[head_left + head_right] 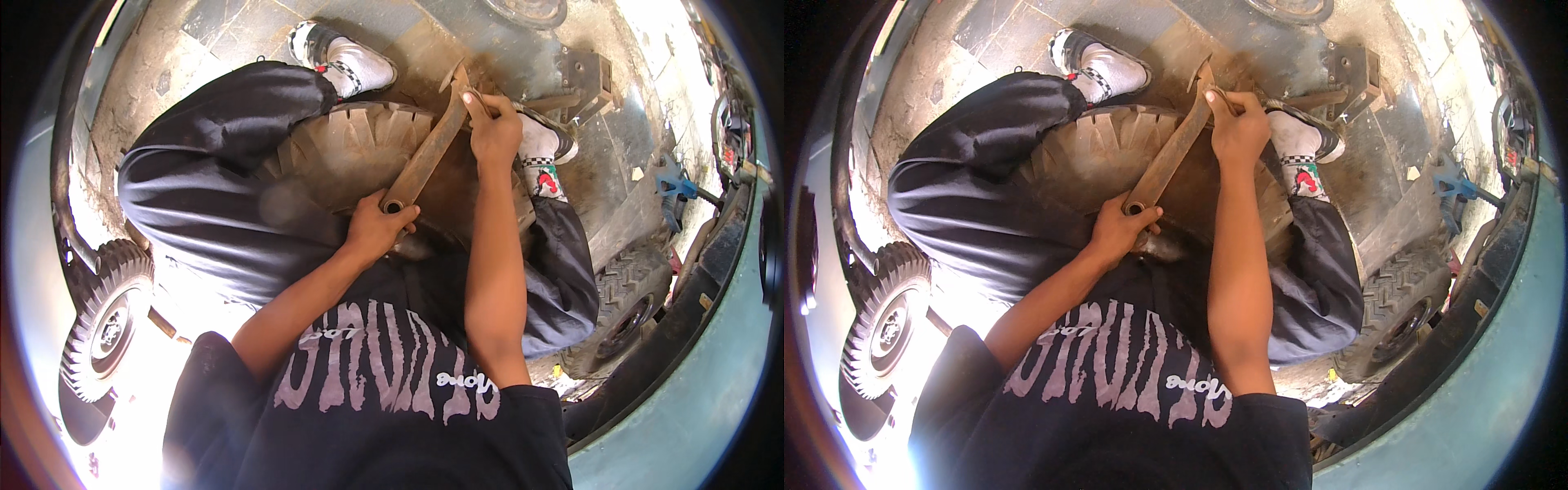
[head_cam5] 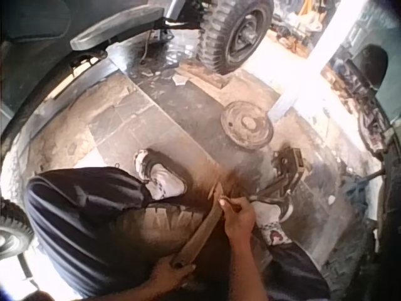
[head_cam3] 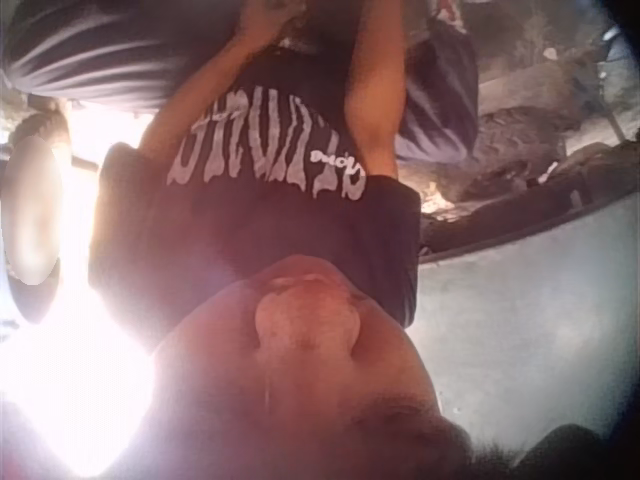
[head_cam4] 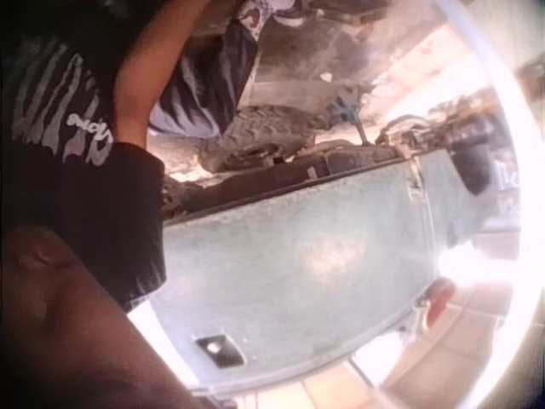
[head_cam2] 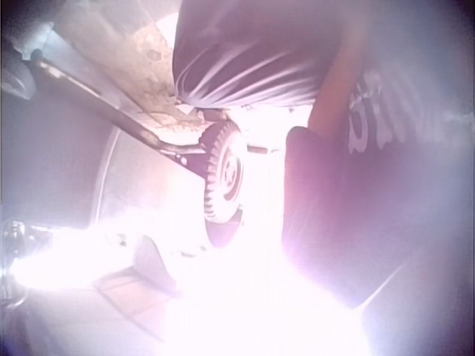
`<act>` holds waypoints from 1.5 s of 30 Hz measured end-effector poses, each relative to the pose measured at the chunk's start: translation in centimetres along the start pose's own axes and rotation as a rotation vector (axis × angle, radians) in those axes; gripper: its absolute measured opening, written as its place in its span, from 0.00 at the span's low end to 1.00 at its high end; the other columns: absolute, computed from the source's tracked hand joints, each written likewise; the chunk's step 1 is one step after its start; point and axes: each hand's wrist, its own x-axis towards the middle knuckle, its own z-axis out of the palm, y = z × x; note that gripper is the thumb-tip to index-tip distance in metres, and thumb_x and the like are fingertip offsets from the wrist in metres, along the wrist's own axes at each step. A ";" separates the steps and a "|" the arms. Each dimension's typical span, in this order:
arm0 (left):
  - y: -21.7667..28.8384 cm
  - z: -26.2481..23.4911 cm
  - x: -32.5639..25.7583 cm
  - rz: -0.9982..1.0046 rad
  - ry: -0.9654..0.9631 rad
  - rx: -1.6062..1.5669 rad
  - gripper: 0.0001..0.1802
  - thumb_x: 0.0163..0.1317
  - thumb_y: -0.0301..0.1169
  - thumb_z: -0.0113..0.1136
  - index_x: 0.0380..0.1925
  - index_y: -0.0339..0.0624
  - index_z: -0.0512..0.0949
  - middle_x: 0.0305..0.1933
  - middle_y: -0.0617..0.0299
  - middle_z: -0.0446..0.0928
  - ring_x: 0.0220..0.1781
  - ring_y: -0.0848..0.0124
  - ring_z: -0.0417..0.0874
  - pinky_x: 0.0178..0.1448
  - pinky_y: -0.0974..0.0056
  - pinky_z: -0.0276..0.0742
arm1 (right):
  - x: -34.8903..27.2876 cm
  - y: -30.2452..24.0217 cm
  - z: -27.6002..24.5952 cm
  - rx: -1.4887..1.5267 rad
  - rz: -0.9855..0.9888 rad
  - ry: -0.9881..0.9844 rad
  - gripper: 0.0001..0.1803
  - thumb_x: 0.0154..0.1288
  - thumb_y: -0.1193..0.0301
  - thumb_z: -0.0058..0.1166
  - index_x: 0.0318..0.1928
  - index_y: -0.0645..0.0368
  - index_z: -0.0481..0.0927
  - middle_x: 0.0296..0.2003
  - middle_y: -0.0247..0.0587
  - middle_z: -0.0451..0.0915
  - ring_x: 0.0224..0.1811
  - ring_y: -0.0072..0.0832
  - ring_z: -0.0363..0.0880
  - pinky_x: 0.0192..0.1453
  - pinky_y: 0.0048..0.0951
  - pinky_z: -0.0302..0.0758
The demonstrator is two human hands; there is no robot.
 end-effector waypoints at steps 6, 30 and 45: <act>0.0 -0.2 -0.2 0.017 -0.008 0.071 0.18 0.65 0.36 0.74 0.45 0.31 0.86 0.28 0.59 0.88 0.31 0.74 0.89 0.40 0.63 0.81 | -2.7 -0.3 -1.8 0.070 -0.360 0.150 0.11 0.62 0.73 0.77 0.42 0.63 0.89 0.40 0.45 0.89 0.37 0.37 0.89 0.47 0.35 0.84; 0.4 0.5 -0.2 0.068 0.065 0.118 0.18 0.65 0.37 0.73 0.42 0.31 0.85 0.27 0.57 0.88 0.30 0.71 0.89 0.41 0.62 0.84 | 2.1 -1.3 -1.5 0.112 0.314 -0.275 0.19 0.63 0.64 0.80 0.45 0.67 0.91 0.28 0.39 0.88 0.29 0.21 0.83 0.37 0.26 0.76; 0.5 0.3 0.2 -0.008 0.034 0.048 0.36 0.71 0.61 0.68 0.49 0.31 0.85 0.26 0.55 0.87 0.28 0.68 0.90 0.38 0.62 0.81 | 3.1 -1.6 -0.1 0.059 0.253 -0.223 0.17 0.61 0.62 0.81 0.41 0.62 0.91 0.25 0.36 0.86 0.24 0.22 0.82 0.33 0.30 0.77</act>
